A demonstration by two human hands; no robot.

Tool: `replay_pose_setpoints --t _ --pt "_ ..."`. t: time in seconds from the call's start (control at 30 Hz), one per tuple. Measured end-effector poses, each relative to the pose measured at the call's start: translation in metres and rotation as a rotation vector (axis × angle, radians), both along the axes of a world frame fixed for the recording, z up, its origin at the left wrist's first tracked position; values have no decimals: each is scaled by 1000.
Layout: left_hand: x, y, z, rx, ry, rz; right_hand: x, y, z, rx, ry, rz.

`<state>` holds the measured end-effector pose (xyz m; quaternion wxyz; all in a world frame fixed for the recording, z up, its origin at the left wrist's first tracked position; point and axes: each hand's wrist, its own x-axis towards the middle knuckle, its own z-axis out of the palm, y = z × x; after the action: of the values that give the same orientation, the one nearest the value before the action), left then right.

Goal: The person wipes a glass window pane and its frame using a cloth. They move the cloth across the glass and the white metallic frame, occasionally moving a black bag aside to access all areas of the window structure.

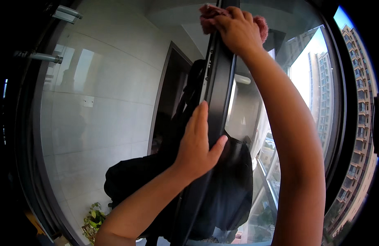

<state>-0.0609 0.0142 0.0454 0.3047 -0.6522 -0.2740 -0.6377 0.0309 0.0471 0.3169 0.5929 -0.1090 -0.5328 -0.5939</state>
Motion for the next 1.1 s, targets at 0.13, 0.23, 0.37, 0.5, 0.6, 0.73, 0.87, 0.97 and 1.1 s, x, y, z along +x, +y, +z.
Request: replay_pose_setpoints --t 0.13,0.23,0.37,0.5,0.6,0.73,0.87,0.97,1.1 --pt "6 0 -5 -50 -40 -53 2 -25 48 -275 89 49" --pt "14 3 -5 -123 -71 -55 4 -19 75 -235 349 103" --pt "12 -3 -4 -83 -47 -41 5 27 144 -152 692 44" --pt "11 0 -5 -88 -40 -34 2 12 152 -326 364 35" --pt "12 -2 -5 -85 -37 -25 3 9 167 -398 294 -1" --pt "12 -4 -4 -126 -71 -57 6 13 153 -199 44 -20" --pt "11 -2 -2 -65 -78 -56 8 -8 77 -158 -58 -67" --pt "6 -1 -4 -57 -99 -79 2 4 26 27 -161 -82" --pt "9 -1 -14 -69 -178 -48 -3 -17 -54 -63 -268 -44"
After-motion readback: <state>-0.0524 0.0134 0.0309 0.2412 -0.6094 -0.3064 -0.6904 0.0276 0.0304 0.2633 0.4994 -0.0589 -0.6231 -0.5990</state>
